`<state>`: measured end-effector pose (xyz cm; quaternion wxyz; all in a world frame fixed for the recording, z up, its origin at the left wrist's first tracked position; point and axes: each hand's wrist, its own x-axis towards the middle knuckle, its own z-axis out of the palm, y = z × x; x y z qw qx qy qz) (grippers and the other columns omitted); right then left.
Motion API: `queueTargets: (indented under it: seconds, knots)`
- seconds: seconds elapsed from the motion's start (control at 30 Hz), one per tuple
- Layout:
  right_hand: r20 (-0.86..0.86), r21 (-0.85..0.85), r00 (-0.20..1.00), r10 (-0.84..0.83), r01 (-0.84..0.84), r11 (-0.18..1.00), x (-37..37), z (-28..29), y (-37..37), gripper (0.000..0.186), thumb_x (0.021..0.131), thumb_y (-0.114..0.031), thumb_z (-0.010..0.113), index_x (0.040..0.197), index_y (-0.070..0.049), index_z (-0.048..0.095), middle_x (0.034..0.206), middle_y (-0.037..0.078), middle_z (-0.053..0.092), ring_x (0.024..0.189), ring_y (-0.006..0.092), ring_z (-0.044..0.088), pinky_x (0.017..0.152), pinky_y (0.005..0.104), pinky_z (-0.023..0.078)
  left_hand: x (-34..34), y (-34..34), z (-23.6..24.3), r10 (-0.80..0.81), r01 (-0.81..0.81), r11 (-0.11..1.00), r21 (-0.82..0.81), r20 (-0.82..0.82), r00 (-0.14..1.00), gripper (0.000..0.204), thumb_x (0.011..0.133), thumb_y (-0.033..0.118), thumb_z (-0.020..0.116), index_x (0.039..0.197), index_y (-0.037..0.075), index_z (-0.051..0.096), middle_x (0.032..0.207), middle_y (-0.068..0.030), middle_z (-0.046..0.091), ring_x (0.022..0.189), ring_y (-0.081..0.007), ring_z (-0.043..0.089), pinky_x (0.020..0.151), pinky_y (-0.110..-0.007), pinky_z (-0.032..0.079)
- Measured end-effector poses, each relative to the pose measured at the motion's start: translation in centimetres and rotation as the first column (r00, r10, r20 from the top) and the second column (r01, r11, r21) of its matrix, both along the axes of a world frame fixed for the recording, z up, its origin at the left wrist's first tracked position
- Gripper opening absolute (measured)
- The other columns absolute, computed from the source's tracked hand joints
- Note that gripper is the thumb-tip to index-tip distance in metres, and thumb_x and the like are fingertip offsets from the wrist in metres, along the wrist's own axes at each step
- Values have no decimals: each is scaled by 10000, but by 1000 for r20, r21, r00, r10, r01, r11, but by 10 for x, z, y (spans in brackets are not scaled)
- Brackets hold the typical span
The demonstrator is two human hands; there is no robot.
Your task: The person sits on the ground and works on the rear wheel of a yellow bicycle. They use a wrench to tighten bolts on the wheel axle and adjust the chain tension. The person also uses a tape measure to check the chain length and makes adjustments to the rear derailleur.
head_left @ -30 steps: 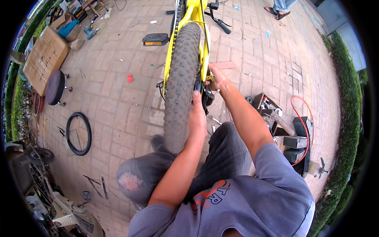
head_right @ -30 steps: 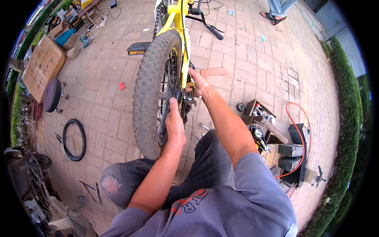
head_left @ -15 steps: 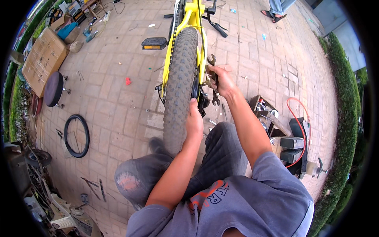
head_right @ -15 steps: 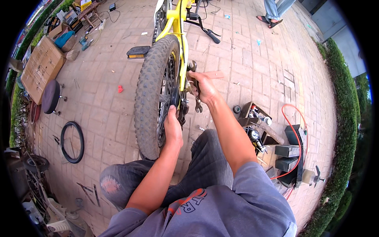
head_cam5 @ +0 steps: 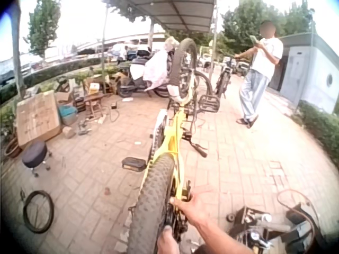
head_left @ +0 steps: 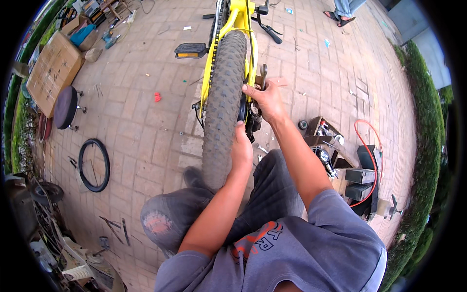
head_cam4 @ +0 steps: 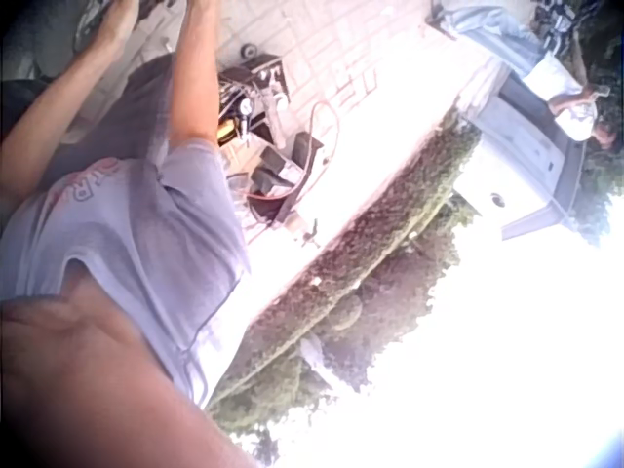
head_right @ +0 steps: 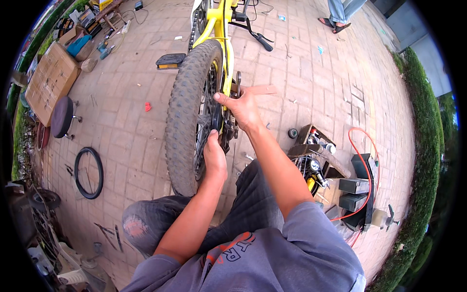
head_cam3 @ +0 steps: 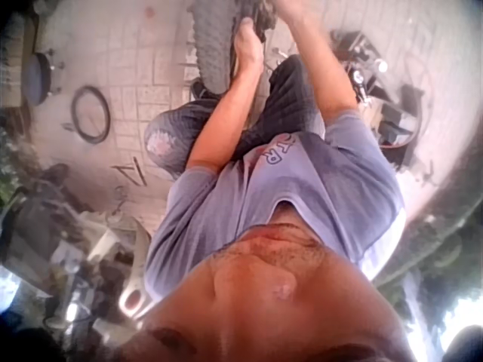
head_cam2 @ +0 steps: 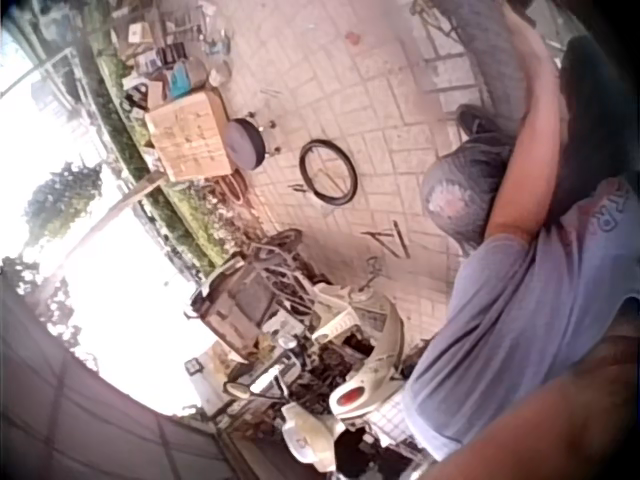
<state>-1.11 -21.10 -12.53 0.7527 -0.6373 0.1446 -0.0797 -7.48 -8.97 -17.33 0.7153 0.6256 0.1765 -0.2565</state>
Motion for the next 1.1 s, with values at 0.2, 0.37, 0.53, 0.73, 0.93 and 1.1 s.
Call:
queueTargets:
  seconds: [0.2, 0.37, 0.53, 0.73, 0.93, 1.1]
  knots:
    - [-92, 198, 994, 56, -37, 980, 6, -2, -10, 307, 746, -118, 766, 973, 13, 605, 812, 19, 622, 669, 97, 575, 612, 238, 477, -1, -7, 13, 221, -212, 953, -215, 20, 975, 413, 930, 302, 417, 1063, -53, 583, 1041, -63, 588, 961, -145, 528, 890, -277, 373]
    - [58, 185, 998, 2, -13, 983, 10, -10, -4, 288, 759, -163, 758, 945, -16, 595, 719, -4, 589, 543, 62, 487, 481, 206, 369, -2, -8, 8, 226, -206, 945, -255, 52, 973, 388, 932, 265, 401, 1055, -56, 579, 1042, -70, 588, 970, -149, 531, 905, -279, 373]
    - [-26, 156, 999, 19, -15, 988, 25, -25, -22, 408, 766, -393, 729, 907, -32, 598, 549, -59, 407, 442, 47, 294, 420, 232, 219, -6, -8, -4, 236, -208, 959, -192, 139, 962, 390, 939, 258, 396, 1056, -69, 573, 1049, -85, 592, 989, -157, 536, 925, -277, 368]
    - [-105, 273, 967, 233, -197, 942, 29, -15, -30, 409, 803, -448, 668, 852, -45, 620, 568, -52, 407, 460, 49, 294, 417, 216, 204, -11, -6, -13, 244, -197, 950, -242, 183, 952, 418, 969, 280, 395, 1108, -85, 543, 1129, -108, 570, 1049, -162, 512, 964, -285, 352]
    - [-148, 283, 984, 103, -58, 957, 17, -5, -34, 455, 865, -456, 605, 933, -7, 577, 712, 9, 518, 458, 60, 309, 399, 218, 239, -8, -6, -19, 267, -224, 950, -219, 190, 945, 459, 989, 323, 379, 1125, -88, 533, 1149, -113, 568, 1070, -166, 506, 970, -289, 348]
    - [-144, 121, 989, -30, 47, 991, -7, -2, -42, 412, 871, -370, 629, 985, 21, 568, 832, 80, 609, 426, 41, 326, 360, 204, 243, -12, -8, -18, 158, -168, 985, 50, 163, 974, 440, 988, 307, 381, 1094, -83, 554, 1099, -121, 589, 1020, -178, 525, 940, -295, 364]
